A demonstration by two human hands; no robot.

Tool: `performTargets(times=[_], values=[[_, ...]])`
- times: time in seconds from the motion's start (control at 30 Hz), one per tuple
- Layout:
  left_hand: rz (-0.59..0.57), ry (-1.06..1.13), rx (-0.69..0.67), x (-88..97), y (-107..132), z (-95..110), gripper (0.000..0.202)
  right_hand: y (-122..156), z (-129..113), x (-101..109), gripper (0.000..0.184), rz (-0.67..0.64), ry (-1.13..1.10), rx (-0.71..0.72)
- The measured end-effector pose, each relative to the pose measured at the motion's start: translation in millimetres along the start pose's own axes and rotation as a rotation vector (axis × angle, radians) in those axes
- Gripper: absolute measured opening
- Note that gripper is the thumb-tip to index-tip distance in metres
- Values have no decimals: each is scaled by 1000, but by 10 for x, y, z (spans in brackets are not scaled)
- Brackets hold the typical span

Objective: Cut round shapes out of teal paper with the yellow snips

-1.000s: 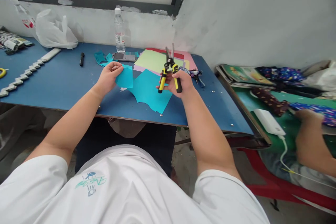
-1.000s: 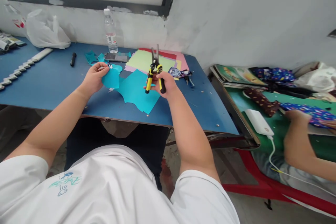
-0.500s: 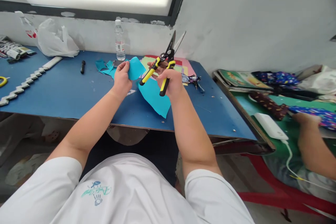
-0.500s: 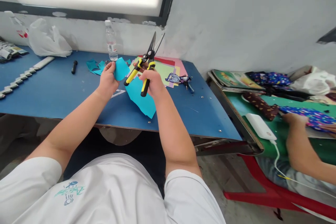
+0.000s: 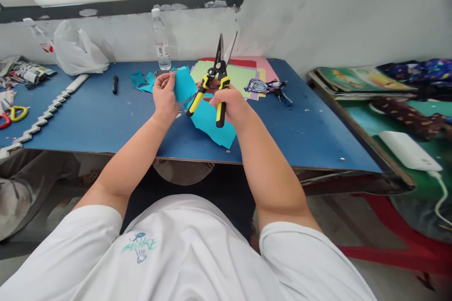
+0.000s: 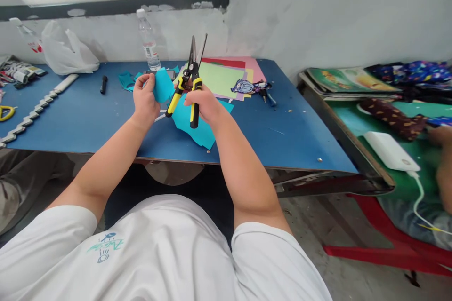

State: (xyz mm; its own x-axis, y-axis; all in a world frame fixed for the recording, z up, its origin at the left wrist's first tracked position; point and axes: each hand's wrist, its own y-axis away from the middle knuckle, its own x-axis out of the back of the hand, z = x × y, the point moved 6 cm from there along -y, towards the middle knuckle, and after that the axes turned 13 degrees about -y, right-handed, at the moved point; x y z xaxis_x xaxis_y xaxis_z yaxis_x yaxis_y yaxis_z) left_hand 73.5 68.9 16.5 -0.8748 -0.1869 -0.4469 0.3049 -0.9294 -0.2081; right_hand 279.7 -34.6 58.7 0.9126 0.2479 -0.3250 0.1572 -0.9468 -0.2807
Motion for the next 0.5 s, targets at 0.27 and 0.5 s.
performTargets(times=[0.27, 0.5], values=[[-46, -15, -22, -76, 126, 170, 33, 1, 124, -113, 50, -42, -63, 8], [-125, -62, 39, -129, 161, 108, 37, -113, 246, 8, 29, 16, -47, 20]])
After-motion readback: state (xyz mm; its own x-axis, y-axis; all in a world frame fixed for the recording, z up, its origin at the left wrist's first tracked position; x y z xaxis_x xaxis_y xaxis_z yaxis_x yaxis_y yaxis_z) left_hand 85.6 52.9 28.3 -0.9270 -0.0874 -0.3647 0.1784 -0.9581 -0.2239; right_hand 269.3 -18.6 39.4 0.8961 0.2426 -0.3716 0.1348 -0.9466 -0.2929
